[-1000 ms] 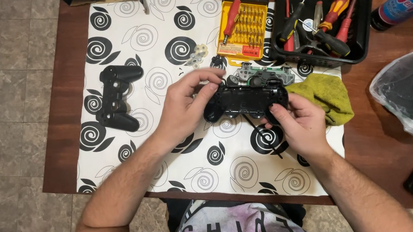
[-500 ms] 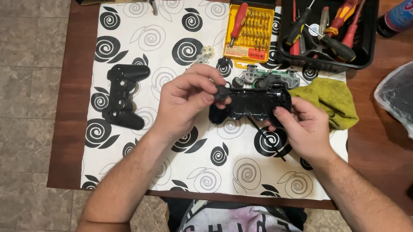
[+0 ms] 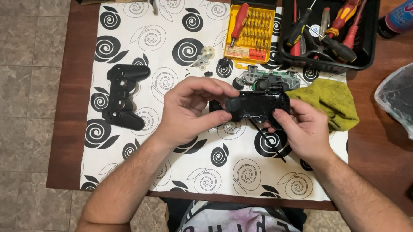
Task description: Disassembling, cleaning, and reassembling a game controller using various tools and a cloth.
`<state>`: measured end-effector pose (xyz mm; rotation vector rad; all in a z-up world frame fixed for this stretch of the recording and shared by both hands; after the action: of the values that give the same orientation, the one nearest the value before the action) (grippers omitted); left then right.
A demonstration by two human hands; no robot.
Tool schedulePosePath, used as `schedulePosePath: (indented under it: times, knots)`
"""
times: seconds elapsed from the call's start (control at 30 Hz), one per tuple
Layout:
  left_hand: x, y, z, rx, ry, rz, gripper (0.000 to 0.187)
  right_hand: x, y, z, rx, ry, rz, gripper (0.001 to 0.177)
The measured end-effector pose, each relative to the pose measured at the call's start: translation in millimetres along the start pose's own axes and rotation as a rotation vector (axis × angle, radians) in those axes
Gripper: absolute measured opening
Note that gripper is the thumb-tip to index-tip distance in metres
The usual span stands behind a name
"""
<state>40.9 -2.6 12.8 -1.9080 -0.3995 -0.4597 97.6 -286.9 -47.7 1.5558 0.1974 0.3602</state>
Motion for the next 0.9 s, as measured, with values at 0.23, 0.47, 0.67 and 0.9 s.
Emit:
schedulePosePath:
  times: [0.23, 0.47, 0.67, 0.9]
  knots:
    - [-1.8, -0.1, 0.6, -0.01, 0.01, 0.01, 0.052, 0.6, 1.1, 0.2, -0.031, 0.011, 0.021, 0.016]
    - [-2.9, -4.0, -8.2, -0.156, 0.015, 0.049, 0.04, 1.3, 0.2, -0.2, -0.027, 0.011, 0.012, 0.016]
    - [-7.7, 9.4, -3.9, -0.287, -0.005, 0.131, 0.044, 0.5, 1.4, 0.2, -0.035, 0.005, 0.002, 0.017]
    - [4.1, 12.7, 22.4, -0.329, -0.04, 0.012, 0.033, -0.6, -0.5, 1.5, -0.01, 0.005, 0.01, 0.018]
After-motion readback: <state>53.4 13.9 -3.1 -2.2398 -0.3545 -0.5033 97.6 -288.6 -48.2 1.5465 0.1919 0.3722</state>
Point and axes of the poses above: each hand's wrist, its own x-axis towards the middle knuckle, its own z-axis out of the back of the hand, y = z × x, the point moved 5 cm from there along x, towards the middle knuckle, and after that the axes turned 1 degree about y, right-handed, at the moved point
